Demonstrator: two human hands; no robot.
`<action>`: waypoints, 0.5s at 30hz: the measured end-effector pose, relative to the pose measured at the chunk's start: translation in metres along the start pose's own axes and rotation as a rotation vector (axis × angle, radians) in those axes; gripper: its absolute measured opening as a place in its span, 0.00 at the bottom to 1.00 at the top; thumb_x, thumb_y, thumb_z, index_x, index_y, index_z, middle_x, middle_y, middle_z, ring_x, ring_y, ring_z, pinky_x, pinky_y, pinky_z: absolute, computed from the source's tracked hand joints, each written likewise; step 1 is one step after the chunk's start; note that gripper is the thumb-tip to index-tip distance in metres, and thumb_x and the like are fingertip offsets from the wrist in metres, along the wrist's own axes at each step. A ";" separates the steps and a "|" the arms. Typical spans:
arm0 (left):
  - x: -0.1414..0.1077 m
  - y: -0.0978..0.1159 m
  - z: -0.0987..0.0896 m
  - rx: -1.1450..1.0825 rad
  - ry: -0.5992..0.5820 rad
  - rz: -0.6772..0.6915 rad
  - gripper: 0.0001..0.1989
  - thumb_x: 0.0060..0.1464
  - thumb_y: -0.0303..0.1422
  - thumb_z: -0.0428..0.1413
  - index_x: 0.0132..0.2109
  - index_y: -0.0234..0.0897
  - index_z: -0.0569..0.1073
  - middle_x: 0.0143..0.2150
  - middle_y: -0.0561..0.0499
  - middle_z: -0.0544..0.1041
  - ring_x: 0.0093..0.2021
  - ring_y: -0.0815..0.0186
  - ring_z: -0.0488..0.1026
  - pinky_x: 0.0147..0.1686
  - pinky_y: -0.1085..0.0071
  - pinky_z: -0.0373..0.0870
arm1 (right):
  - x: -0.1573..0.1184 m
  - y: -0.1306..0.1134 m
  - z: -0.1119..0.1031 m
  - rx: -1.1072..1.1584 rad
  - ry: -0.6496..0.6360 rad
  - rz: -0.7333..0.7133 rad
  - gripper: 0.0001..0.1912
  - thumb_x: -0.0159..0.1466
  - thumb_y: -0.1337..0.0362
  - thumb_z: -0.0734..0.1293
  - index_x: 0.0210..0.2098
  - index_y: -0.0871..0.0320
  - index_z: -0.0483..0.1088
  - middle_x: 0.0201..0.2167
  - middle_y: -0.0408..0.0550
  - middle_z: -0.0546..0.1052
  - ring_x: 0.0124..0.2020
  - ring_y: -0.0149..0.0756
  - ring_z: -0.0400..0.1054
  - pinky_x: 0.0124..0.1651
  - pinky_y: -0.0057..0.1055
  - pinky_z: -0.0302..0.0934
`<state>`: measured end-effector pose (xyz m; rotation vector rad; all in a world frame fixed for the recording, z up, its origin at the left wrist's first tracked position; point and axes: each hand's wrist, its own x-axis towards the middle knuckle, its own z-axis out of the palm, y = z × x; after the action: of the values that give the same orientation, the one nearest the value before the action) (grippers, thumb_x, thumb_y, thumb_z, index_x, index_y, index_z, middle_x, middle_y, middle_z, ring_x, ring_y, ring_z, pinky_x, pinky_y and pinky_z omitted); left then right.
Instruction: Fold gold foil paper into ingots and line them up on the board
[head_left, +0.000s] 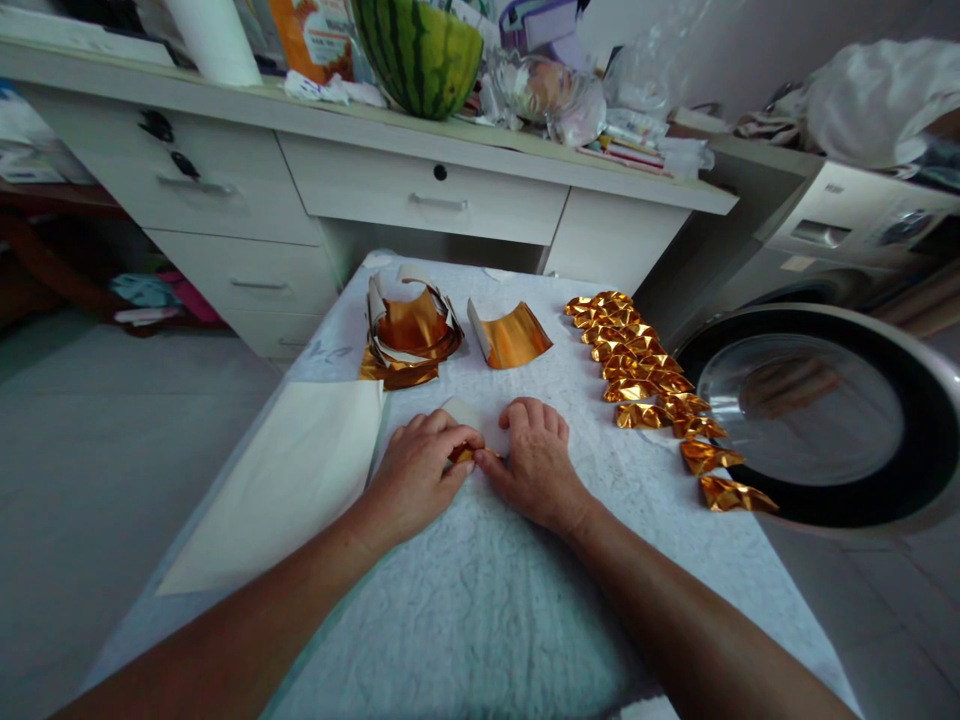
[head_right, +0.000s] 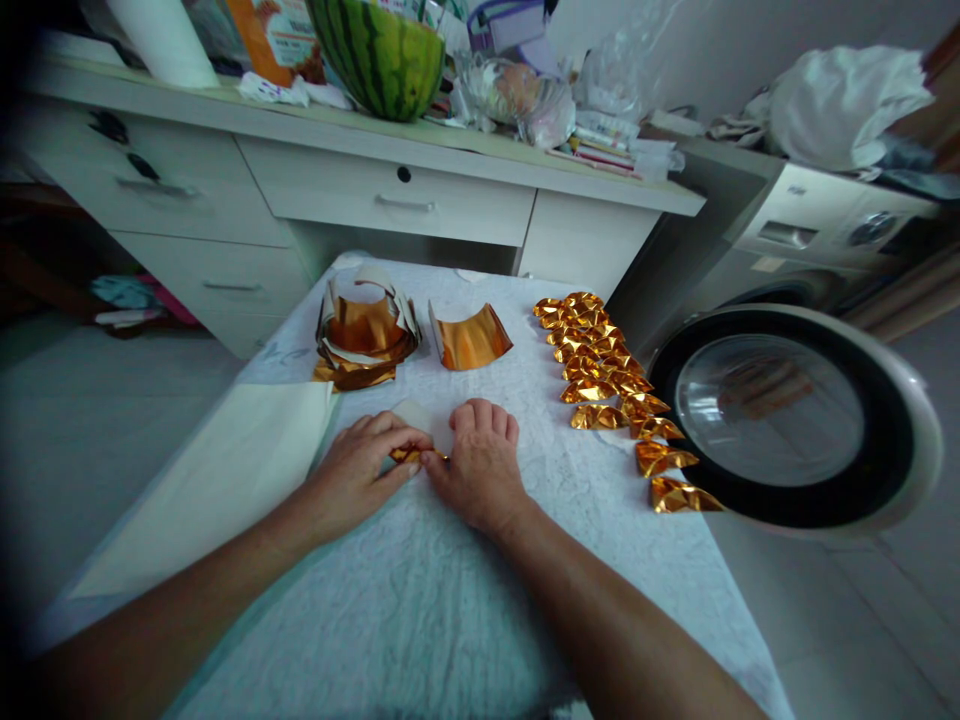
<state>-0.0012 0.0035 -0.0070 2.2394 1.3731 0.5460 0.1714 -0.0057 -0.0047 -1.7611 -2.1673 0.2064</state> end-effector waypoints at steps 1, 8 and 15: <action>0.000 0.000 0.000 -0.002 -0.003 0.000 0.10 0.57 0.30 0.54 0.44 0.45 0.76 0.42 0.51 0.73 0.45 0.59 0.68 0.45 0.62 0.63 | 0.000 0.000 -0.001 0.006 -0.006 0.000 0.18 0.61 0.54 0.67 0.45 0.59 0.65 0.45 0.54 0.68 0.46 0.48 0.59 0.51 0.45 0.54; 0.001 0.000 -0.001 -0.005 -0.016 -0.010 0.14 0.55 0.25 0.52 0.44 0.45 0.76 0.43 0.51 0.74 0.46 0.59 0.68 0.48 0.60 0.63 | -0.002 0.008 -0.006 0.050 -0.041 -0.003 0.26 0.60 0.61 0.66 0.57 0.54 0.62 0.56 0.55 0.65 0.55 0.50 0.57 0.58 0.48 0.51; 0.000 0.001 -0.002 0.003 -0.013 -0.007 0.12 0.55 0.26 0.53 0.43 0.44 0.77 0.42 0.50 0.74 0.45 0.58 0.68 0.47 0.59 0.63 | -0.003 0.018 -0.010 0.035 -0.086 -0.015 0.34 0.60 0.63 0.65 0.65 0.52 0.55 0.60 0.56 0.62 0.59 0.51 0.55 0.60 0.51 0.49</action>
<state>-0.0009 0.0034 -0.0049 2.2359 1.3761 0.5258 0.1917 -0.0059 -0.0020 -1.7462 -2.2214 0.3196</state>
